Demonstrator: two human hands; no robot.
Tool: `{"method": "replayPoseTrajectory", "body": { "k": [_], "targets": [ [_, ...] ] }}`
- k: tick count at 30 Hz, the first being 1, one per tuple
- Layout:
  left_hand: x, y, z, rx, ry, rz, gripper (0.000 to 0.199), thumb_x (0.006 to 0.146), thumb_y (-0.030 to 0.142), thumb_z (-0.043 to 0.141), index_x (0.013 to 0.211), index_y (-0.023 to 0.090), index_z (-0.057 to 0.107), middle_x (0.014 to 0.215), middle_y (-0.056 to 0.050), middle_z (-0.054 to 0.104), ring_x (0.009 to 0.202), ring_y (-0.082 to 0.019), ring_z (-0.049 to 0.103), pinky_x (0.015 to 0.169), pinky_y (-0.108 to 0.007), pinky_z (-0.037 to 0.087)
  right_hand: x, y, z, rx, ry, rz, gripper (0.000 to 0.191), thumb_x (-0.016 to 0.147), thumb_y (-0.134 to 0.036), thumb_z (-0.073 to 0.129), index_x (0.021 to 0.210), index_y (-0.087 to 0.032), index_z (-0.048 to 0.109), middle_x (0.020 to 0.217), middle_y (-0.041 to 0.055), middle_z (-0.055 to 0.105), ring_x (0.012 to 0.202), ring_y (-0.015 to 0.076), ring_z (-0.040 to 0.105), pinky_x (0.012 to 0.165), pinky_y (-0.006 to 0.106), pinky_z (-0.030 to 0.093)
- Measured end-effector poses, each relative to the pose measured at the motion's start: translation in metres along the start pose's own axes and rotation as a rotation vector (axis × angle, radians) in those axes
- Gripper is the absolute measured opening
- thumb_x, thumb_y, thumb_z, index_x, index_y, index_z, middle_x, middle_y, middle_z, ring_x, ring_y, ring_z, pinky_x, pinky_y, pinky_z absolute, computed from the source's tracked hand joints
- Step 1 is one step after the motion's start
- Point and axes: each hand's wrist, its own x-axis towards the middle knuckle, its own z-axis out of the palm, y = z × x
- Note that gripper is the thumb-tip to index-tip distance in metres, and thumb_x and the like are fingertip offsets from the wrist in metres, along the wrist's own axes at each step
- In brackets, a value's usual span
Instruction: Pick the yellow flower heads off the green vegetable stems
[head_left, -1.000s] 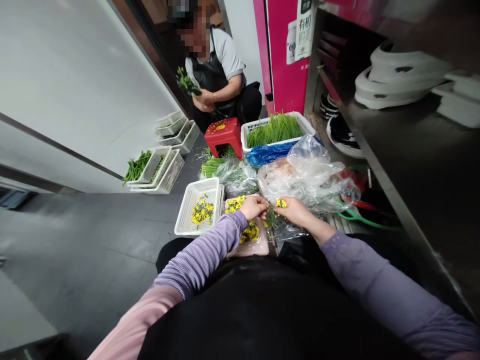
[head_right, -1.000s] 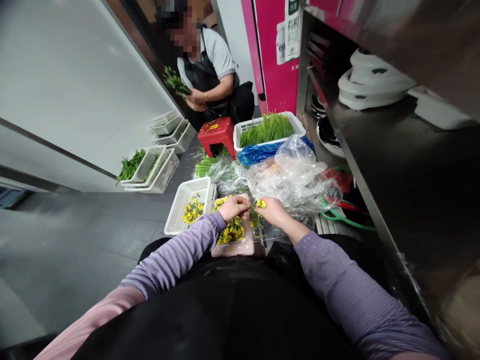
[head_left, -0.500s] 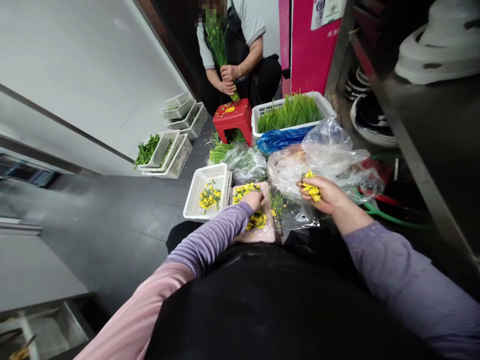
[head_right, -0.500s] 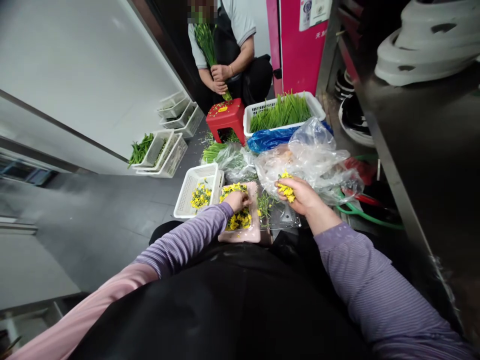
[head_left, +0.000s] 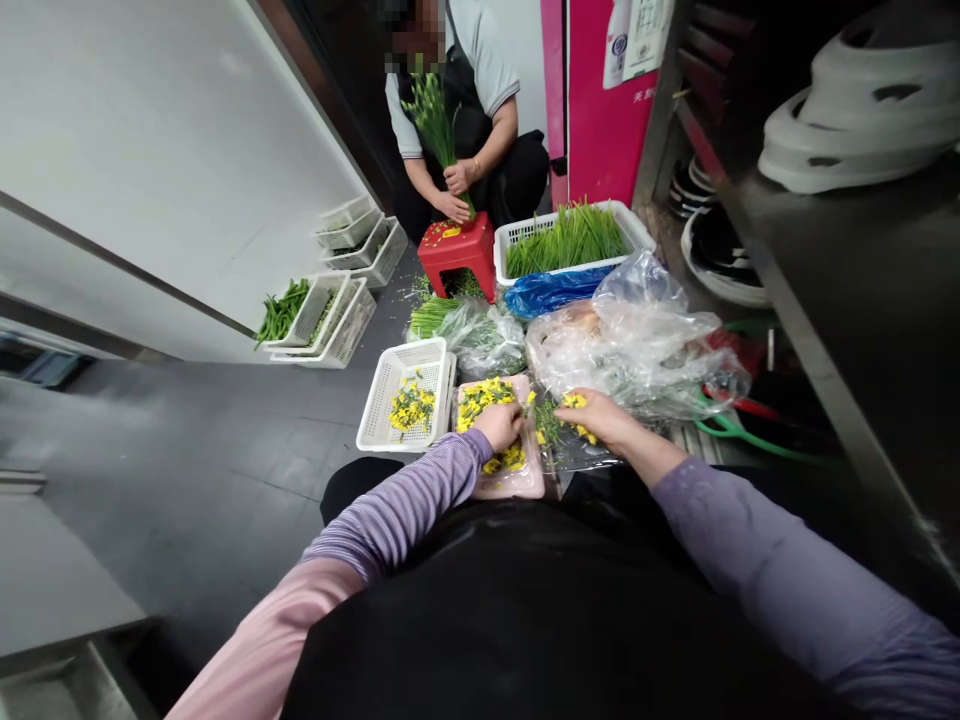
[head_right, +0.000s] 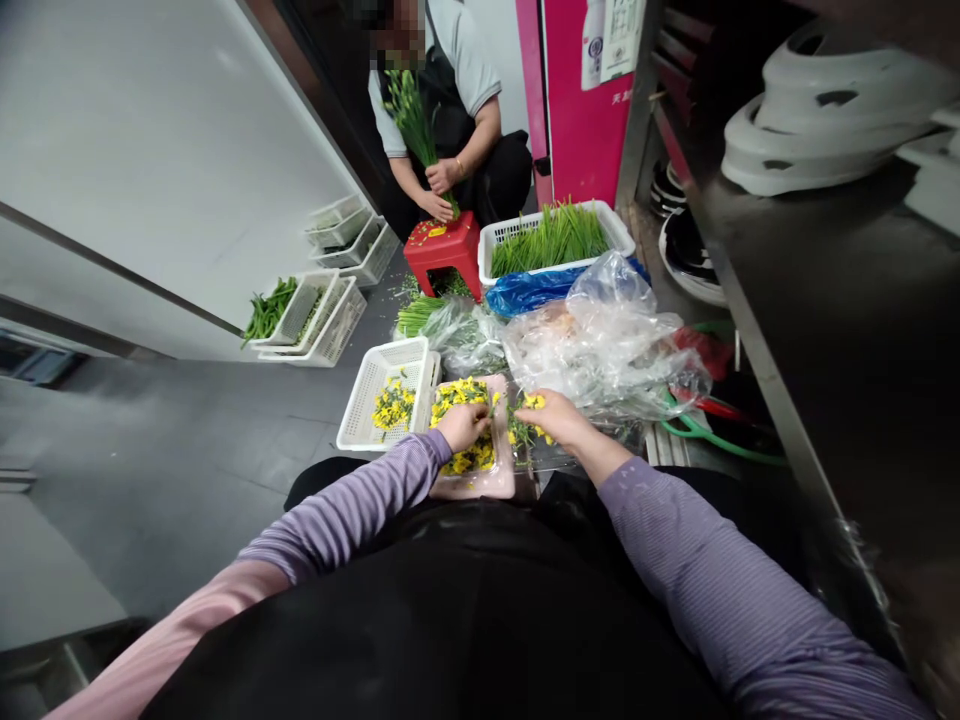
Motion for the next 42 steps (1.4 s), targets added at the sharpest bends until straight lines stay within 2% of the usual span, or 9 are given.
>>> {"method": "replayPoseTrajectory", "body": {
  "k": [6, 9, 16, 21, 23, 26, 29, 33, 42],
  "targets": [
    [0.002, 0.043, -0.020, -0.223, -0.008, 0.076, 0.020, 0.076, 0.027, 0.051, 0.072, 0.013, 0.064, 0.061, -0.001, 0.059, 0.058, -0.009, 0.049, 0.059, -0.018, 0.037, -0.003, -0.002, 0.010, 0.125, -0.015, -0.056, 0.029, 0.059, -0.033, 0.067, 0.079, -0.016, 0.057, 0.066, -0.0005, 0.059, 0.053, 0.0097, 0.051, 0.047, 0.020, 0.037],
    [0.002, 0.049, -0.023, -0.288, -0.037, 0.064, 0.022, 0.077, 0.025, 0.048, 0.076, 0.012, 0.066, 0.064, -0.001, 0.061, 0.057, -0.009, 0.050, 0.058, -0.018, 0.038, -0.006, -0.005, 0.006, 0.260, -0.016, 0.004, 0.026, 0.059, -0.031, 0.068, 0.076, -0.016, 0.054, 0.056, -0.0030, 0.054, 0.043, 0.0075, 0.045, 0.037, 0.019, 0.031],
    [0.010, 0.052, -0.022, -0.324, -0.085, 0.210, 0.022, 0.078, 0.019, 0.047, 0.086, 0.011, 0.065, 0.084, -0.004, 0.065, 0.077, -0.010, 0.056, 0.073, -0.018, 0.042, -0.005, -0.010, -0.001, 0.511, -0.236, 0.266, 0.015, 0.067, -0.022, 0.060, 0.065, -0.015, 0.047, 0.050, 0.0000, 0.050, 0.036, 0.0047, 0.038, 0.031, 0.015, 0.022],
    [0.020, 0.027, 0.001, -0.036, -0.124, 0.143, 0.030, 0.083, 0.029, 0.042, 0.096, 0.013, 0.063, 0.098, -0.008, 0.060, 0.091, -0.014, 0.054, 0.085, -0.024, 0.039, 0.001, -0.019, -0.019, 0.620, 0.062, 0.116, 0.012, 0.067, -0.016, 0.055, 0.064, -0.016, 0.044, 0.050, -0.0021, 0.048, 0.036, 0.0059, 0.040, 0.030, 0.016, 0.025],
    [0.012, 0.012, 0.014, 0.127, -0.123, 0.013, 0.030, 0.081, 0.030, 0.043, 0.096, 0.014, 0.063, 0.098, -0.010, 0.059, 0.090, -0.017, 0.054, 0.083, -0.027, 0.040, 0.002, -0.023, -0.025, 0.629, 0.067, 0.092, 0.008, 0.067, -0.015, 0.054, 0.066, -0.016, 0.046, 0.054, -0.0010, 0.051, 0.036, 0.0058, 0.041, 0.030, 0.016, 0.026],
    [-0.010, -0.008, 0.033, 0.272, -0.239, -0.160, 0.027, 0.078, 0.026, 0.045, 0.094, 0.014, 0.064, 0.093, -0.011, 0.058, 0.084, -0.020, 0.056, 0.077, -0.028, 0.041, -0.001, -0.025, -0.024, 0.592, 0.033, 0.103, 0.007, 0.064, -0.015, 0.055, 0.069, -0.015, 0.050, 0.055, -0.0007, 0.051, 0.037, 0.0058, 0.042, 0.030, 0.016, 0.025],
    [-0.024, -0.021, 0.048, 0.265, -0.338, -0.133, 0.032, 0.075, 0.025, 0.049, 0.104, 0.020, 0.060, 0.102, -0.009, 0.054, 0.086, -0.018, 0.054, 0.078, -0.026, 0.039, -0.004, -0.024, -0.016, 0.545, 0.015, 0.101, 0.010, 0.062, -0.015, 0.057, 0.070, -0.014, 0.052, 0.054, -0.0015, 0.049, 0.036, 0.0055, 0.041, 0.030, 0.016, 0.025],
    [-0.019, -0.034, 0.058, 0.307, -0.393, -0.062, 0.033, 0.071, 0.026, 0.052, 0.103, 0.020, 0.061, 0.107, -0.009, 0.050, 0.088, -0.020, 0.052, 0.076, -0.028, 0.038, -0.005, -0.021, -0.010, 0.497, 0.018, 0.092, 0.013, 0.061, -0.019, 0.061, 0.069, -0.014, 0.053, 0.053, -0.0024, 0.048, 0.036, 0.0046, 0.039, 0.031, 0.016, 0.024],
    [-0.012, -0.045, 0.067, 0.321, -0.360, -0.021, 0.024, 0.067, 0.024, 0.054, 0.088, 0.018, 0.065, 0.103, -0.009, 0.051, 0.084, -0.020, 0.053, 0.071, -0.027, 0.038, -0.001, -0.018, -0.011, 0.470, 0.026, 0.078, 0.017, 0.059, -0.020, 0.063, 0.070, -0.014, 0.052, 0.051, -0.0033, 0.047, 0.035, 0.0045, 0.037, 0.032, 0.017, 0.022]
  ]
}}
